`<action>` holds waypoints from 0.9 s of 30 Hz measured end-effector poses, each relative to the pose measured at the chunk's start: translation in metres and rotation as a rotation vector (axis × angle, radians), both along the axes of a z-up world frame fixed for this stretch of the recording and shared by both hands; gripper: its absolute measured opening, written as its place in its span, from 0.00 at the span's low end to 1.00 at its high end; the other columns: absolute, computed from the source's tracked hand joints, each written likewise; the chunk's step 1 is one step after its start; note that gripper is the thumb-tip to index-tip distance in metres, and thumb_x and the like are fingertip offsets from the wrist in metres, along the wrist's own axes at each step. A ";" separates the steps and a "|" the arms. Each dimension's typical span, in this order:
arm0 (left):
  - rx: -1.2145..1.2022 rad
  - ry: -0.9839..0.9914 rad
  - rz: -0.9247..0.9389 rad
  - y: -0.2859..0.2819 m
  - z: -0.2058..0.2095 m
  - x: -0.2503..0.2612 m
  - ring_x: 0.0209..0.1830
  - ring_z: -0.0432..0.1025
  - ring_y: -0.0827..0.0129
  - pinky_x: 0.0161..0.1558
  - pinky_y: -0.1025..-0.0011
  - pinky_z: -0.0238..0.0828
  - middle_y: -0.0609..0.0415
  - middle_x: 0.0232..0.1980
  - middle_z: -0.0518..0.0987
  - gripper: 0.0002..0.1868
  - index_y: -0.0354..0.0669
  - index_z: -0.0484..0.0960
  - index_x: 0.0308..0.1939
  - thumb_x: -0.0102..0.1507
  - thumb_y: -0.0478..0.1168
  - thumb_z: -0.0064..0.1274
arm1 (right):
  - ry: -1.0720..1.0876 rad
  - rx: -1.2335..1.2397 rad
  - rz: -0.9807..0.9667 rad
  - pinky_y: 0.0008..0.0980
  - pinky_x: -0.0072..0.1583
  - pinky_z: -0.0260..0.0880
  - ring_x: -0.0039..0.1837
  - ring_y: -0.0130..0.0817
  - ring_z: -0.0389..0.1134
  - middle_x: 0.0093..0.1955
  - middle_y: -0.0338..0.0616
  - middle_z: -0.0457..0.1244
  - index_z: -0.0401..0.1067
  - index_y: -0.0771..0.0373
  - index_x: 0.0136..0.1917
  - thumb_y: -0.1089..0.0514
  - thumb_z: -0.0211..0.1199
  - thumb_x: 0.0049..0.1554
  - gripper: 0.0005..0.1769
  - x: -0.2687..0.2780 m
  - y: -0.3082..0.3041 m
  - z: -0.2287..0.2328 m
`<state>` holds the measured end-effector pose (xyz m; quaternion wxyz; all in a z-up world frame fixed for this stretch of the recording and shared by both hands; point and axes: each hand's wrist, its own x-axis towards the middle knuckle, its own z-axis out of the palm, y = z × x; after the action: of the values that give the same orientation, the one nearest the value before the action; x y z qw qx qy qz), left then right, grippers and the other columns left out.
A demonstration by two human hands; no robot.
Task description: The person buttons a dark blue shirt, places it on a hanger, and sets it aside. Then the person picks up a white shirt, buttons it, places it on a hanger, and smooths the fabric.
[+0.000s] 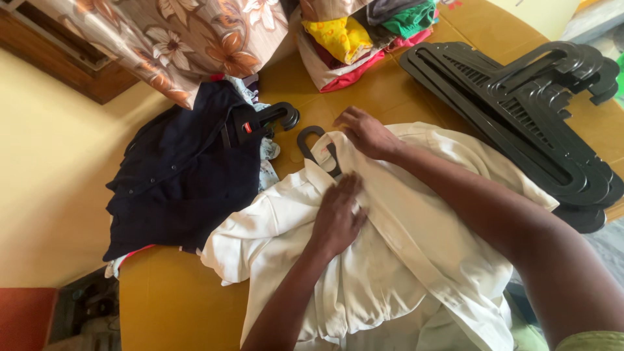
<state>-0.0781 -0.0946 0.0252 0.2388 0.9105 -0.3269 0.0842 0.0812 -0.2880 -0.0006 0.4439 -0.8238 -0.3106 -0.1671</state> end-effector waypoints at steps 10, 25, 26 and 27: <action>0.149 0.046 -0.039 0.007 -0.009 -0.001 0.82 0.50 0.54 0.78 0.53 0.43 0.43 0.82 0.56 0.34 0.39 0.61 0.77 0.68 0.47 0.47 | 0.106 -0.273 -0.108 0.53 0.62 0.57 0.63 0.62 0.59 0.60 0.58 0.62 0.70 0.65 0.64 0.50 0.69 0.54 0.29 0.081 0.051 -0.029; 0.143 0.074 -0.071 0.014 -0.035 0.005 0.83 0.49 0.56 0.79 0.54 0.41 0.45 0.82 0.56 0.33 0.38 0.59 0.77 0.67 0.43 0.42 | -0.419 -0.648 -0.212 0.48 0.58 0.71 0.57 0.49 0.68 0.56 0.52 0.64 0.73 0.63 0.55 0.65 0.60 0.56 0.13 0.160 0.064 -0.033; 0.155 0.067 -0.074 0.016 -0.034 0.009 0.83 0.48 0.57 0.79 0.55 0.41 0.45 0.82 0.55 0.33 0.37 0.59 0.77 0.68 0.43 0.41 | -0.490 -0.672 -0.231 0.49 0.57 0.71 0.56 0.48 0.69 0.55 0.52 0.64 0.74 0.63 0.55 0.65 0.60 0.55 0.14 0.160 0.064 -0.027; 0.183 0.052 -0.074 0.015 -0.034 0.011 0.83 0.48 0.57 0.79 0.54 0.41 0.46 0.82 0.55 0.34 0.38 0.59 0.77 0.68 0.44 0.41 | -0.561 -0.695 -0.251 0.51 0.56 0.70 0.55 0.48 0.69 0.54 0.51 0.64 0.74 0.63 0.55 0.65 0.61 0.53 0.15 0.157 0.066 -0.023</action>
<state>-0.0668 -0.0801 -0.0085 0.1661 0.9178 -0.3600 0.0214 0.2381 -0.2223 -0.0240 0.0168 -0.8779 -0.3541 -0.3219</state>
